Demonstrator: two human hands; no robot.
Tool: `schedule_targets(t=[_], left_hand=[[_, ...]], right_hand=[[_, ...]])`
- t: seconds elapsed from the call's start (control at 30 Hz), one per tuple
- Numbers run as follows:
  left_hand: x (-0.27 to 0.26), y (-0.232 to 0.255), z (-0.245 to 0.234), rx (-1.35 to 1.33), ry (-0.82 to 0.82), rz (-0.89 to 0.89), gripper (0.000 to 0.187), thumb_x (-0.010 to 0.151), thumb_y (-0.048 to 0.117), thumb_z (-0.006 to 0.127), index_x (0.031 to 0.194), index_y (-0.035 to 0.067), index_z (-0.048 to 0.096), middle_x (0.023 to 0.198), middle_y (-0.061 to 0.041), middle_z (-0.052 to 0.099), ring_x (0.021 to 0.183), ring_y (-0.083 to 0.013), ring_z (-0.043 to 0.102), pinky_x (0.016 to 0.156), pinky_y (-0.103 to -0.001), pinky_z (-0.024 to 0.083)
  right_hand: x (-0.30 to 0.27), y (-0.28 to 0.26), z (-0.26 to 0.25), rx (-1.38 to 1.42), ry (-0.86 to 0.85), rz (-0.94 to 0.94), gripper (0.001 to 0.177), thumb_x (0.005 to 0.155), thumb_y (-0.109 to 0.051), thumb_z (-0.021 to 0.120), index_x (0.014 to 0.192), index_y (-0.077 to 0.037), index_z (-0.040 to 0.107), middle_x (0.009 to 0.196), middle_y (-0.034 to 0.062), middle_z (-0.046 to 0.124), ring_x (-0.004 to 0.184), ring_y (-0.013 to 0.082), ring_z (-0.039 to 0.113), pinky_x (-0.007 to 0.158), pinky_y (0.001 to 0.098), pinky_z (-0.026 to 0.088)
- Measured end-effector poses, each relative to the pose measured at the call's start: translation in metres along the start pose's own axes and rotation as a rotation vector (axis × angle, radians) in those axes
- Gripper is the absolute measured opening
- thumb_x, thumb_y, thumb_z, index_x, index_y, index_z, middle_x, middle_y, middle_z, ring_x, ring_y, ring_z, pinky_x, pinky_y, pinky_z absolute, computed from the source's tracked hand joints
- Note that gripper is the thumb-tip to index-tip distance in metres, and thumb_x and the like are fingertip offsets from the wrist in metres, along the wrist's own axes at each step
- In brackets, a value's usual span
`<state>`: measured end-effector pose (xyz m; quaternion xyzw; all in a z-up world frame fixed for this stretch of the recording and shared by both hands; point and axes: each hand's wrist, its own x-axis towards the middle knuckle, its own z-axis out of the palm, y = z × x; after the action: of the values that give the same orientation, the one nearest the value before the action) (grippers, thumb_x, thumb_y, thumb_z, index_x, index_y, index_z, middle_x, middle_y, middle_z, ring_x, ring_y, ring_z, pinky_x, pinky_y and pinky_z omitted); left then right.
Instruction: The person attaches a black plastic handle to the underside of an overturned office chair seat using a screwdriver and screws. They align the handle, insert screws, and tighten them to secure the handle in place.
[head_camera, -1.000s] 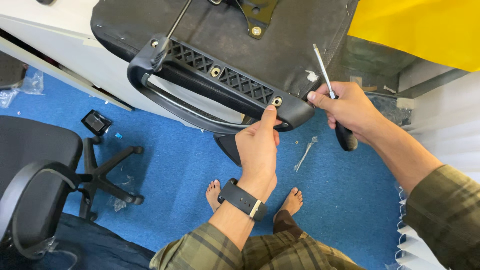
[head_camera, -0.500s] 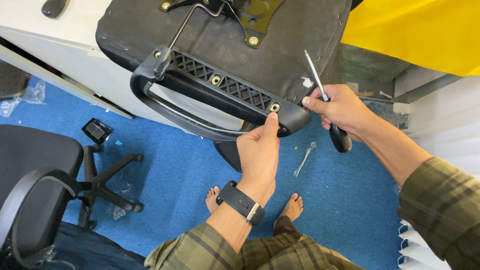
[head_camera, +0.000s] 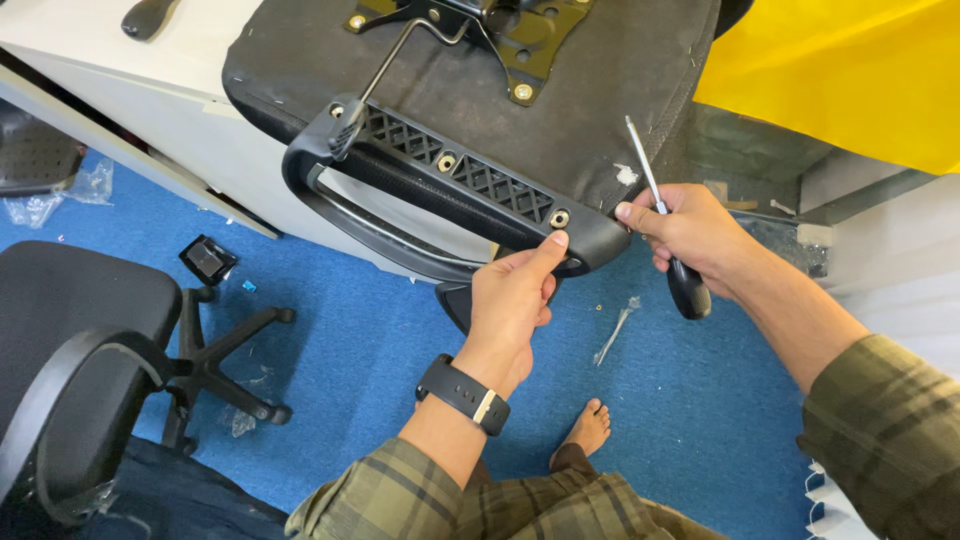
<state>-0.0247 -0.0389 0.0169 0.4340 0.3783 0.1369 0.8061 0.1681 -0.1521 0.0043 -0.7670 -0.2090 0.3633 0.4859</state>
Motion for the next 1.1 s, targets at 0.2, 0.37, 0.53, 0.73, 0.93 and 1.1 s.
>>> schedule_targets(t=[0.2,0.37,0.53,0.73,0.93,1.1], left_hand=[[0.01,0.016,-0.043,0.009,-0.043,0.037,0.023,0.084,0.023,0.08,0.079,0.003,0.071,0.063,0.003,0.05,0.048,-0.0048,0.035,0.042,-0.023,0.024],[0.031,0.058,-0.121,0.129,0.313,0.298,0.015,0.081,0.014,0.08,0.091,0.004,0.074,0.069,0.004,0.057,0.055,-0.0055,0.045,0.048,-0.023,0.033],[0.059,0.113,-0.182,0.787,0.51,0.831,0.045,0.078,0.013,0.089,0.116,0.0,0.07,0.072,-0.003,0.062,0.063,-0.014,0.057,0.06,-0.03,0.047],[0.087,0.159,-0.203,1.19,0.366,0.78,0.071,0.064,0.02,0.097,0.124,0.001,0.066,0.071,-0.009,0.062,0.065,-0.0214,0.06,0.064,-0.037,0.052],[0.085,0.154,-0.206,1.309,0.302,0.88,0.052,0.076,0.02,0.092,0.118,-0.001,0.071,0.074,-0.011,0.065,0.067,-0.0245,0.063,0.066,-0.039,0.052],[0.081,0.149,-0.206,1.158,0.293,0.902,0.05,0.079,0.016,0.087,0.122,-0.002,0.07,0.067,-0.008,0.063,0.06,-0.0197,0.061,0.062,-0.035,0.052]], right_hand=[[-0.012,0.001,0.008,-0.003,0.045,-0.051,0.025,0.099,-0.027,0.066,0.095,-0.003,0.063,0.071,0.0001,0.051,0.052,0.0078,0.045,0.045,0.028,0.041],[-0.023,0.003,0.013,0.062,0.17,-0.022,0.014,0.097,-0.02,0.058,0.103,-0.006,0.057,0.082,0.0047,0.063,0.051,0.0109,0.048,0.043,0.0282,0.038],[-0.026,0.012,0.009,0.167,0.129,-0.007,0.008,0.094,-0.01,0.05,0.097,-0.005,0.056,0.082,0.004,0.058,0.057,0.0114,0.05,0.045,0.0281,0.04],[-0.039,0.024,0.013,0.263,0.0,0.026,0.009,0.094,-0.014,0.056,0.094,-0.005,0.054,0.071,0.0029,0.045,0.059,0.0114,0.047,0.048,0.0288,0.042],[-0.048,0.023,0.037,-0.257,0.199,-0.037,0.056,0.069,-0.031,0.088,0.103,-0.005,0.052,0.083,0.0041,0.054,0.068,0.0193,0.055,0.058,0.0344,0.047],[-0.044,0.006,0.053,-0.691,0.379,-0.135,0.075,0.06,-0.048,0.095,0.103,0.002,0.06,0.095,0.0136,0.063,0.083,0.0248,0.063,0.073,0.0382,0.053]])
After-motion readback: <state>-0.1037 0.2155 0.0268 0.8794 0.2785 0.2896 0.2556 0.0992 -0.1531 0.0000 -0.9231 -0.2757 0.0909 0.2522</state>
